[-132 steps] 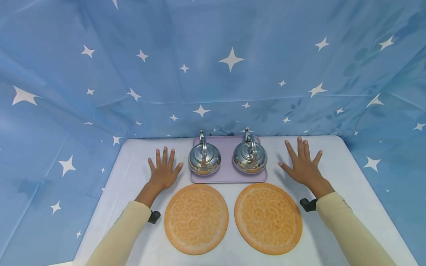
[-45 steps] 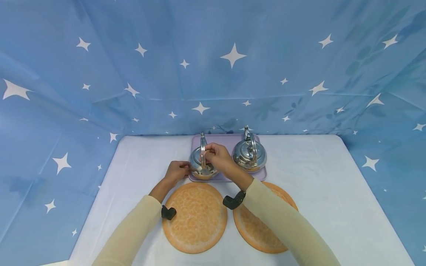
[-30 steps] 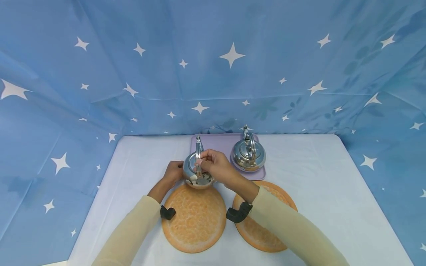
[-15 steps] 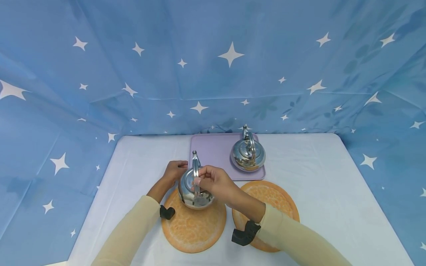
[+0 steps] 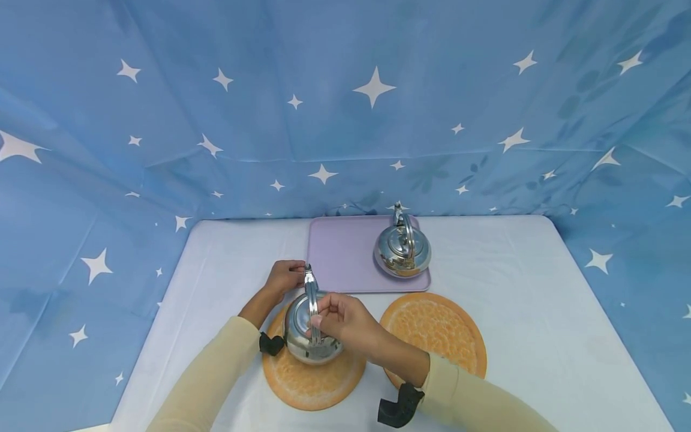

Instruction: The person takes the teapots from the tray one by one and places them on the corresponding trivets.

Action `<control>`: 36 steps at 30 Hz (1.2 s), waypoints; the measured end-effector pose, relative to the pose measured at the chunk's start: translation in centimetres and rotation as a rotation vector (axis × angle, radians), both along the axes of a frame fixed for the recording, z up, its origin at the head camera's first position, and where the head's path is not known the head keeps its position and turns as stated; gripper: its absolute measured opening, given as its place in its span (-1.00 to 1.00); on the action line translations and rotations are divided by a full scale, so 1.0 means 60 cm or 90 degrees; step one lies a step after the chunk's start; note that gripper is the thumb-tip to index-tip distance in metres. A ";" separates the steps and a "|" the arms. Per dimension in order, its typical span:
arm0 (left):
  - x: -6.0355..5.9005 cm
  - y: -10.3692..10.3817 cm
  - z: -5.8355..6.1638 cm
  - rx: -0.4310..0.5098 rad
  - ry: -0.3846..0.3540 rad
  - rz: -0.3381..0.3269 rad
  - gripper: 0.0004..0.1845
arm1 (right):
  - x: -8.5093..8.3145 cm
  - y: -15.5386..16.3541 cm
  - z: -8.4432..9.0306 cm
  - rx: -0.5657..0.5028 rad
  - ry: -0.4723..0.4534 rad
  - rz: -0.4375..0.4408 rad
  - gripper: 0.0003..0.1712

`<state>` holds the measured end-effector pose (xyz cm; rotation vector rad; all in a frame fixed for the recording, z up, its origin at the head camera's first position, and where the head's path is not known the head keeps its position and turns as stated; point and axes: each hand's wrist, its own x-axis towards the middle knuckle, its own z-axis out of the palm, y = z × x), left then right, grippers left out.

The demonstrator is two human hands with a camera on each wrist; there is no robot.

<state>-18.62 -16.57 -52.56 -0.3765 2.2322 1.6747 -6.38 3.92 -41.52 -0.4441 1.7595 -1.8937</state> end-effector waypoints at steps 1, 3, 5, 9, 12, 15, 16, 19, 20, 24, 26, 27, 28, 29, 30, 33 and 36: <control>0.000 0.000 0.000 0.000 0.000 0.002 -0.56 | 0.004 -0.001 -0.002 0.005 0.001 0.002 -0.83; -0.001 0.001 0.000 -0.004 0.002 0.004 -0.57 | 0.012 -0.002 -0.006 0.009 0.000 0.004 -0.83; -0.002 0.001 0.000 -0.011 0.002 0.001 -0.57 | 0.020 -0.003 -0.010 0.010 0.002 0.005 -0.83; -0.004 0.001 -0.001 -0.022 -0.008 -0.002 -0.56 | 0.034 -0.005 -0.017 -0.005 0.010 0.006 -0.83; -0.003 0.002 0.000 -0.019 -0.016 -0.001 -0.55 | 0.041 -0.006 -0.026 -0.016 0.012 0.003 -0.82; -0.002 0.002 0.000 -0.012 -0.021 0.003 -0.54 | 0.046 -0.007 -0.037 -0.024 0.006 0.000 -0.82; -0.002 0.002 0.001 -0.013 -0.022 0.003 -0.54 | 0.048 -0.008 -0.039 -0.027 0.002 -0.001 -0.82; -0.001 0.002 0.001 -0.021 -0.023 0.000 -0.54 | 0.056 -0.011 -0.042 -0.035 -0.016 -0.006 -0.83; -0.001 0.002 0.002 -0.023 -0.024 0.000 -0.54 | 0.059 -0.012 -0.043 -0.036 -0.020 -0.008 -0.84; -0.001 0.001 0.002 -0.031 -0.025 -0.008 -0.55 | 0.072 -0.014 -0.047 -0.035 -0.024 -0.003 -0.83; -0.002 0.001 0.002 -0.029 -0.025 -0.007 -0.56 | 0.078 -0.015 -0.050 -0.034 -0.015 0.002 -0.82; -0.002 0.001 0.002 -0.028 -0.025 -0.008 -0.56 | 0.081 -0.015 -0.052 -0.035 -0.012 0.006 -0.81; -0.002 0.001 0.001 -0.026 -0.025 -0.008 -0.56 | 0.083 -0.014 -0.054 -0.036 -0.009 0.007 -0.81; -0.002 0.001 0.001 -0.025 -0.025 -0.008 -0.56 | 0.084 -0.014 -0.057 -0.037 -0.009 0.008 -0.82; -0.003 0.001 0.001 -0.024 -0.024 -0.009 -0.56 | 0.086 -0.013 -0.058 -0.039 -0.008 0.009 -0.81; -0.002 0.002 -0.001 -0.023 -0.022 -0.013 -0.55 | 0.087 -0.011 -0.063 -0.041 -0.005 0.010 -0.82; -0.001 0.000 -0.003 -0.030 -0.022 -0.015 -0.55 | 0.086 -0.009 -0.066 -0.036 -0.005 0.010 -0.80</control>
